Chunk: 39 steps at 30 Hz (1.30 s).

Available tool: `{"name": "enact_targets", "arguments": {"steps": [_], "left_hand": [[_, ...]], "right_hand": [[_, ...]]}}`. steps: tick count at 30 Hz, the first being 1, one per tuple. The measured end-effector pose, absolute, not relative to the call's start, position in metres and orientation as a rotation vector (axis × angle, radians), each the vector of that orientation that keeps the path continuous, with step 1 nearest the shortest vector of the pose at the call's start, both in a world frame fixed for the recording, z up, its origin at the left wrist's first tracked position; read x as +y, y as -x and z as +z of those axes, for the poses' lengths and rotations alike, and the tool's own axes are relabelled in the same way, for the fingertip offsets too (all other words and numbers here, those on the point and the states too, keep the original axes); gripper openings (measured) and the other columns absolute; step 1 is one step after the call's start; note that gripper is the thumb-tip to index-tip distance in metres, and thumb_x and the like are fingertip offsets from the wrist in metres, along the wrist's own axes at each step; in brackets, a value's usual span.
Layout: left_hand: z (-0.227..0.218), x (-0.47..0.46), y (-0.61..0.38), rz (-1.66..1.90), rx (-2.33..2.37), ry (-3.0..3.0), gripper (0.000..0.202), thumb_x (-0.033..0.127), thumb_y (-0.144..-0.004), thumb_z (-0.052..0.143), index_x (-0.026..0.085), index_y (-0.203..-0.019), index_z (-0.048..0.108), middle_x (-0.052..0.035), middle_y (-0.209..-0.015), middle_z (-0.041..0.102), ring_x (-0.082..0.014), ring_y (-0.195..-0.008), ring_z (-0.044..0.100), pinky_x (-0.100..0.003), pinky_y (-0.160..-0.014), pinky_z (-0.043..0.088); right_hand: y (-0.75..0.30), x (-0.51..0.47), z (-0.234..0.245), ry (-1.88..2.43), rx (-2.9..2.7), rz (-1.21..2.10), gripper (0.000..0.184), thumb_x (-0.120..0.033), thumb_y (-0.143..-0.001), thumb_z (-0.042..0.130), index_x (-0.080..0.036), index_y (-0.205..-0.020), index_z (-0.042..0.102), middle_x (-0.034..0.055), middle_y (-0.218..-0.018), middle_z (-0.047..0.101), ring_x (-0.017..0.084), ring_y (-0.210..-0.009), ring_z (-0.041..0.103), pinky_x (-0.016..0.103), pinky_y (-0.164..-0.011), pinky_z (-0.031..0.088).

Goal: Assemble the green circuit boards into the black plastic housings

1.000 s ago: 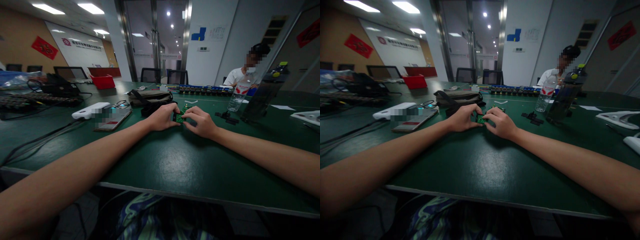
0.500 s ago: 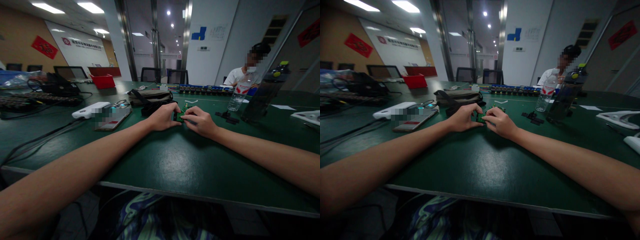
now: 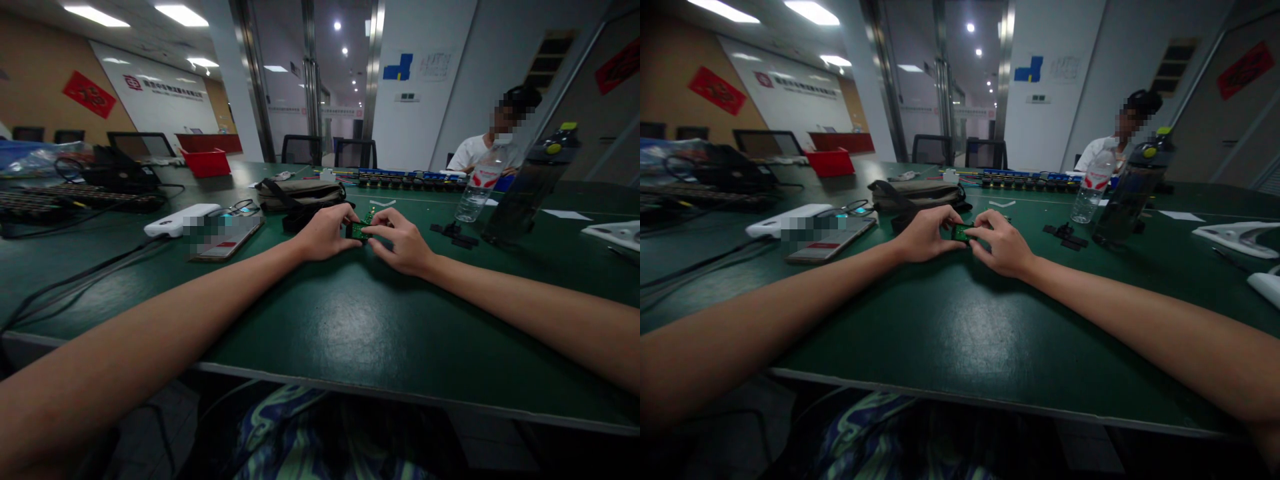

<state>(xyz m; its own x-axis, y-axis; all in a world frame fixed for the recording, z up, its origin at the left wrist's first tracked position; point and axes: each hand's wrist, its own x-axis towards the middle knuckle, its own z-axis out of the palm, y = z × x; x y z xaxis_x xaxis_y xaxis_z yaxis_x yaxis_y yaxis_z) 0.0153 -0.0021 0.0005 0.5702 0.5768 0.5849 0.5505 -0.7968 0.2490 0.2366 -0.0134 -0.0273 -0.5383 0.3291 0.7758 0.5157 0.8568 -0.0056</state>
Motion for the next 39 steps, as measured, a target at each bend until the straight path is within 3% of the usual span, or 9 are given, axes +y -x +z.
{"name": "enact_targets", "arguments": {"steps": [5,12,18,24,29,33,35,39], "left_hand": [[0.0,0.003,-0.008,1.044,1.053,-2.669,0.04,0.032,-0.069,0.084,0.014,-0.098,0.063,-0.0048,-0.091,0.068,-0.0176,-0.078,0.062,-0.03,-0.071,0.05],[-0.001,0.013,0.003,0.938,1.131,-2.614,0.031,0.033,-0.07,0.079,0.016,-0.094,0.069,-0.0006,-0.079,0.064,-0.0147,-0.07,0.059,-0.029,-0.067,0.048],[0.0,0.019,0.0,1.002,1.078,-1.698,0.02,0.031,-0.076,0.076,0.015,-0.084,0.067,-0.0052,-0.082,0.068,-0.0154,-0.074,0.064,-0.033,-0.073,0.057],[0.006,0.021,0.001,0.977,1.005,-1.195,0.012,0.026,-0.087,0.068,0.014,-0.09,0.07,-0.0119,-0.088,0.073,-0.0173,-0.076,0.068,-0.03,-0.07,0.059],[0.006,0.015,-0.002,0.962,0.976,-1.334,0.016,0.028,-0.083,0.073,0.013,-0.084,0.069,-0.0094,-0.082,0.071,-0.0149,-0.071,0.065,-0.029,-0.066,0.058],[0.006,0.01,-0.002,0.944,0.934,-1.774,0.023,0.034,-0.075,0.078,0.014,-0.078,0.068,-0.0035,-0.076,0.068,-0.0137,-0.069,0.063,-0.028,-0.064,0.056],[0.005,0.009,-0.003,0.911,0.895,-2.016,0.025,0.036,-0.074,0.077,0.014,-0.082,0.069,-0.0031,-0.077,0.069,-0.014,-0.07,0.063,-0.028,-0.065,0.055],[0.002,0.005,-0.007,0.88,0.899,-2.34,0.029,0.039,-0.075,0.074,0.014,-0.09,0.072,-0.0047,-0.082,0.072,-0.0155,-0.074,0.064,-0.028,-0.067,0.052]], "right_hand": [[-0.236,-0.022,-0.022,0.901,-2.221,-0.364,0.018,-0.02,-0.082,0.056,-0.017,-0.094,0.07,0.011,-0.096,0.064,0.026,-0.094,0.06,0.042,-0.086,0.052],[-0.227,-0.039,-0.017,1.4,-2.386,-0.49,0.022,-0.03,-0.084,0.06,-0.018,-0.101,0.068,0.0164,-0.094,0.069,0.03,-0.081,0.066,0.042,-0.07,0.053],[-0.227,-0.034,-0.017,1.408,-2.435,-0.423,0.014,-0.027,-0.086,0.062,-0.018,-0.095,0.069,0.0167,-0.092,0.071,0.032,-0.087,0.068,0.042,-0.072,0.054],[-0.227,-0.03,-0.019,1.349,-2.448,-0.444,0.016,-0.024,-0.093,0.055,-0.017,-0.094,0.069,0.0186,-0.092,0.073,0.032,-0.085,0.069,0.042,-0.074,0.053],[-0.234,-0.018,-0.022,1.293,-2.337,-0.292,0.033,-0.015,-0.096,0.043,-0.016,-0.121,0.065,0.0149,-0.095,0.076,0.029,-0.083,0.072,0.038,-0.074,0.052],[-0.242,-0.001,-0.028,1.086,-2.051,0.043,0.027,-0.016,-0.091,0.049,-0.017,-0.106,0.072,0.0067,-0.086,0.075,0.021,-0.076,0.069,0.033,-0.072,0.052],[-0.244,0.005,-0.031,1.025,-1.884,0.213,0.028,-0.018,-0.087,0.052,-0.016,-0.108,0.071,0.0014,-0.069,0.067,0.017,-0.062,0.065,0.031,-0.063,0.051],[-0.241,0.007,-0.032,0.866,-1.665,0.501,0.033,-0.024,-0.078,0.06,-0.015,-0.108,0.068,-0.0024,-0.066,0.061,0.015,-0.06,0.066,0.027,-0.055,0.052]]}}
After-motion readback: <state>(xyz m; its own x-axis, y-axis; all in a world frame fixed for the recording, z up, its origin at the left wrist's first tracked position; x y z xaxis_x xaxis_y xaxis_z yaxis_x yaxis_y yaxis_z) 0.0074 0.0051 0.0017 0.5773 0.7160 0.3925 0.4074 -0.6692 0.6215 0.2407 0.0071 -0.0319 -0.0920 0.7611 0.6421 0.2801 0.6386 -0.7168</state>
